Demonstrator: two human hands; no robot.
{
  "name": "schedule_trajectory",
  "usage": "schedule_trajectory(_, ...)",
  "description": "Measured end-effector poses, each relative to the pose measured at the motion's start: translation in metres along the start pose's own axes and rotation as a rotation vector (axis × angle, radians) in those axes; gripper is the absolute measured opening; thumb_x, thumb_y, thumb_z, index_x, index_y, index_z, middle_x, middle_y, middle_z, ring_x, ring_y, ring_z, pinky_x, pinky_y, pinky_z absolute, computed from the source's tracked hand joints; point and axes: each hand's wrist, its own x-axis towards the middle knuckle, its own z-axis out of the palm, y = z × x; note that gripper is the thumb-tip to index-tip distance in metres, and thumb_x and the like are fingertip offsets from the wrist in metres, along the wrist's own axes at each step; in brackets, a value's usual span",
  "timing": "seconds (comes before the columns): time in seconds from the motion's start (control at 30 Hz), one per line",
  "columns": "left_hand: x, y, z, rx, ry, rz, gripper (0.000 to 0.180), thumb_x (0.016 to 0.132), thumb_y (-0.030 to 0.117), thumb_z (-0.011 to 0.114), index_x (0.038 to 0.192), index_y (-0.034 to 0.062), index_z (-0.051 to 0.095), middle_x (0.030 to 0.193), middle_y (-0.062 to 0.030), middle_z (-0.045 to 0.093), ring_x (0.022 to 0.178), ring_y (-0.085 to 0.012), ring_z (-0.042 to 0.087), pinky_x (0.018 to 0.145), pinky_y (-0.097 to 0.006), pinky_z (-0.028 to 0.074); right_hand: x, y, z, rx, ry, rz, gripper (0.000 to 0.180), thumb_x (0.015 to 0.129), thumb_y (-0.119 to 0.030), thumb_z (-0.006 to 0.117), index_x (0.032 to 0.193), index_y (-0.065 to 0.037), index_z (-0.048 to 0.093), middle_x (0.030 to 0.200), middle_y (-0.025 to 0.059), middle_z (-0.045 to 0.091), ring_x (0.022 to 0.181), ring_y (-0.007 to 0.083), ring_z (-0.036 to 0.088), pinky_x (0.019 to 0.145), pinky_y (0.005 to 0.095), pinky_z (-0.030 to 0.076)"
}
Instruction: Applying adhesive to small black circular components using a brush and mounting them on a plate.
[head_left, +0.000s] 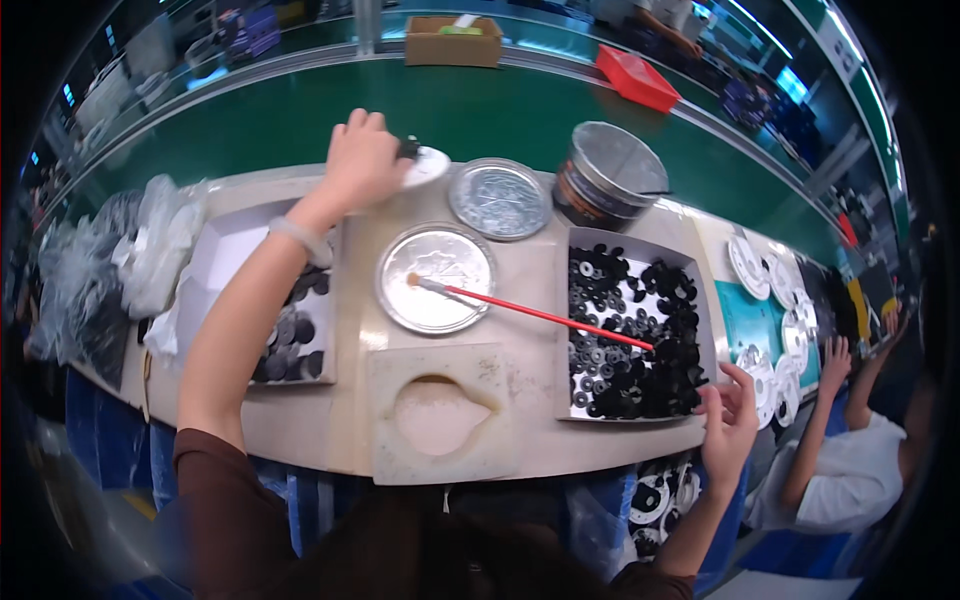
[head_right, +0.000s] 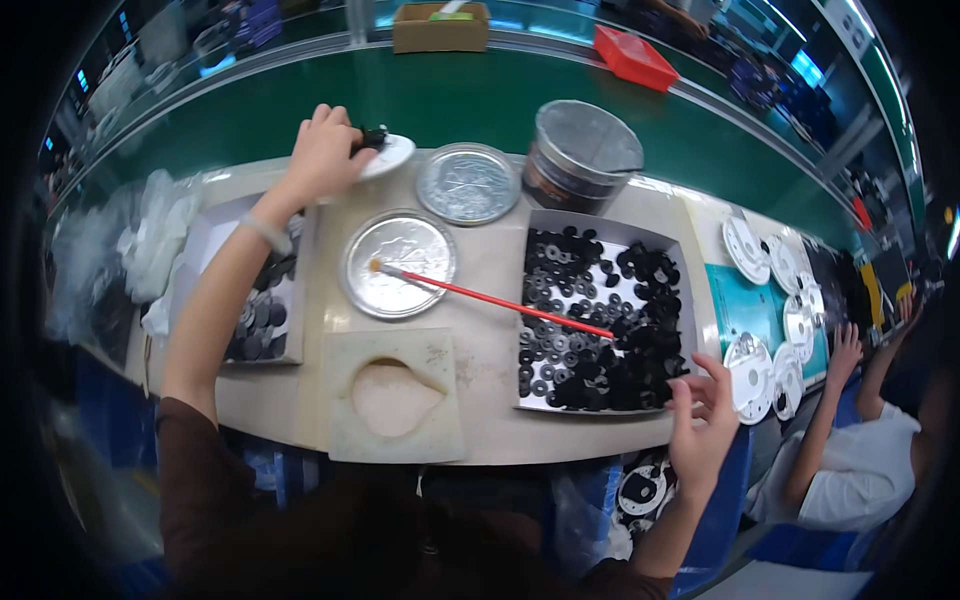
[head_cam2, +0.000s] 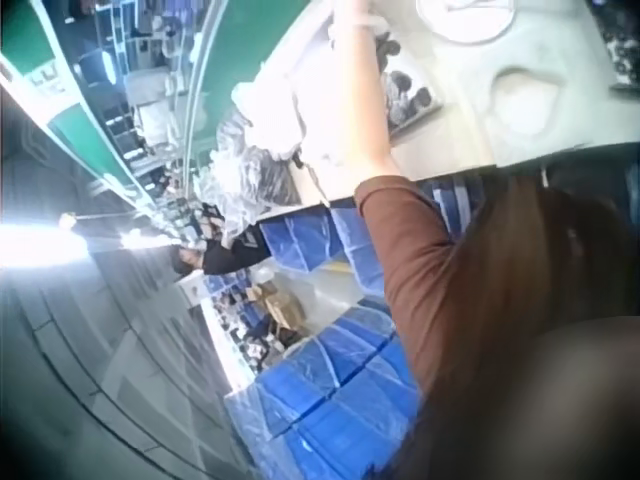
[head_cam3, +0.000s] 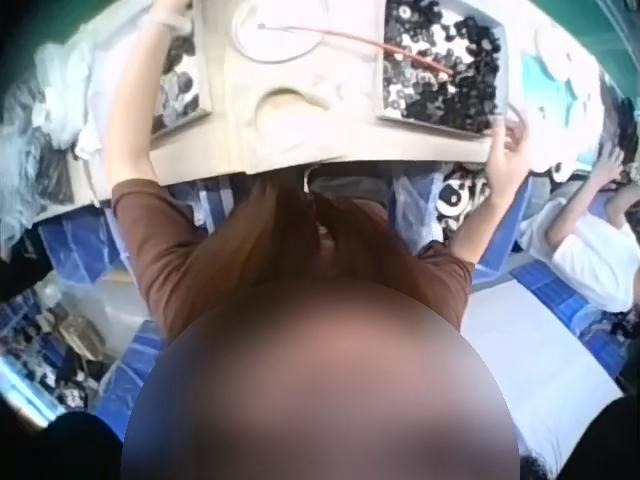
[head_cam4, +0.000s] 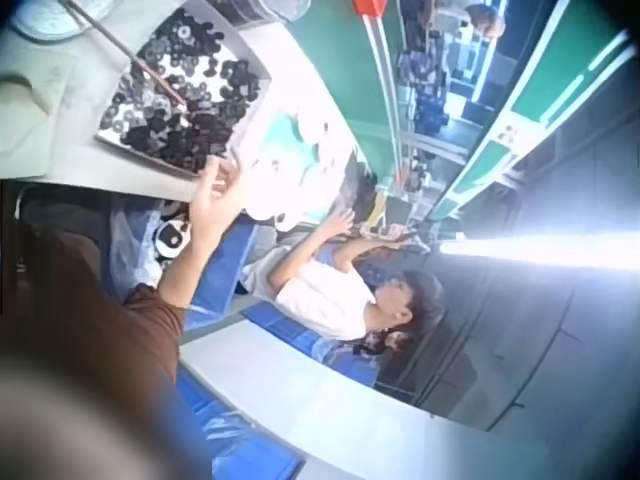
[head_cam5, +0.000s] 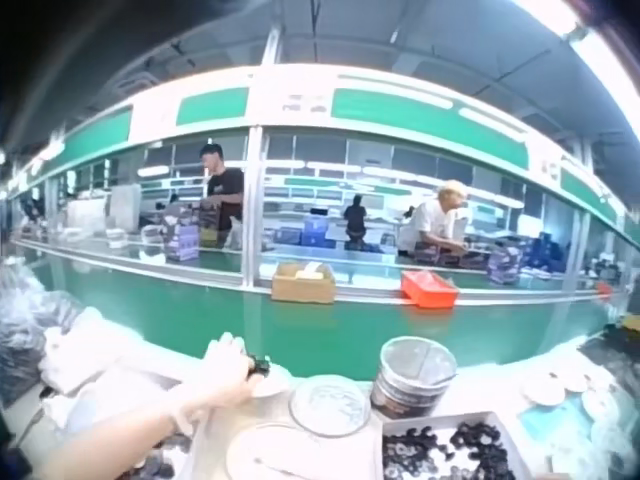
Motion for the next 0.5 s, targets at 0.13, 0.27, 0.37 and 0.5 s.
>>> schedule_trajectory(0.13,0.047,-0.030,0.053,0.202,-0.030,-0.044,0.019,0.068,0.022,0.060,0.072,0.0048,0.064,0.086,-0.0124,0.055,0.090,-0.0261,0.049,0.070,-0.037,0.044,-0.032,0.041,-0.055,-0.072,0.104,0.099,0.023,0.084,-0.008,0.048,0.107,-0.004,0.049,0.072,0.0034,0.057,0.056,0.0052,0.050,0.045,0.0150,0.034)
schedule_trajectory(0.27,0.082,-0.068,0.103,0.190,-0.019,-0.084,0.015,0.076,0.019,0.052,0.080,0.0082,0.061,0.079,-0.0138,0.061,0.074,-0.0307,0.060,0.062,-0.041,0.049,-0.073,0.091,-0.094,0.020,0.310,0.314,0.019,0.085,-0.011,0.047,0.103,-0.003,0.051,0.070,0.0027,0.057,0.054,0.0045,0.049,0.044,0.0147,0.033)
schedule_trajectory(0.37,0.101,-0.127,0.129,0.172,-0.132,-0.211,0.024,0.081,0.026,0.043,0.089,0.0083,0.058,0.092,-0.0163,0.060,0.084,-0.0349,0.057,0.069,-0.046,0.046,-0.099,0.143,-0.097,-0.004,0.420,0.486,0.014,0.085,-0.013,0.050,0.093,-0.003,0.055,0.066,0.0024,0.057,0.053,0.0051,0.050,0.045,0.0171,0.037)
schedule_trajectory(0.5,0.114,-0.149,0.124,0.247,-0.123,-0.136,0.025,0.082,0.025,0.042,0.084,0.0036,0.056,0.087,-0.0216,0.058,0.084,-0.0396,0.054,0.069,-0.049,0.043,-0.143,0.230,-0.096,-0.236,0.413,0.765,0.014,0.081,-0.014,0.054,0.087,-0.001,0.057,0.065,0.0040,0.059,0.054,0.0085,0.054,0.051,0.0214,0.043)
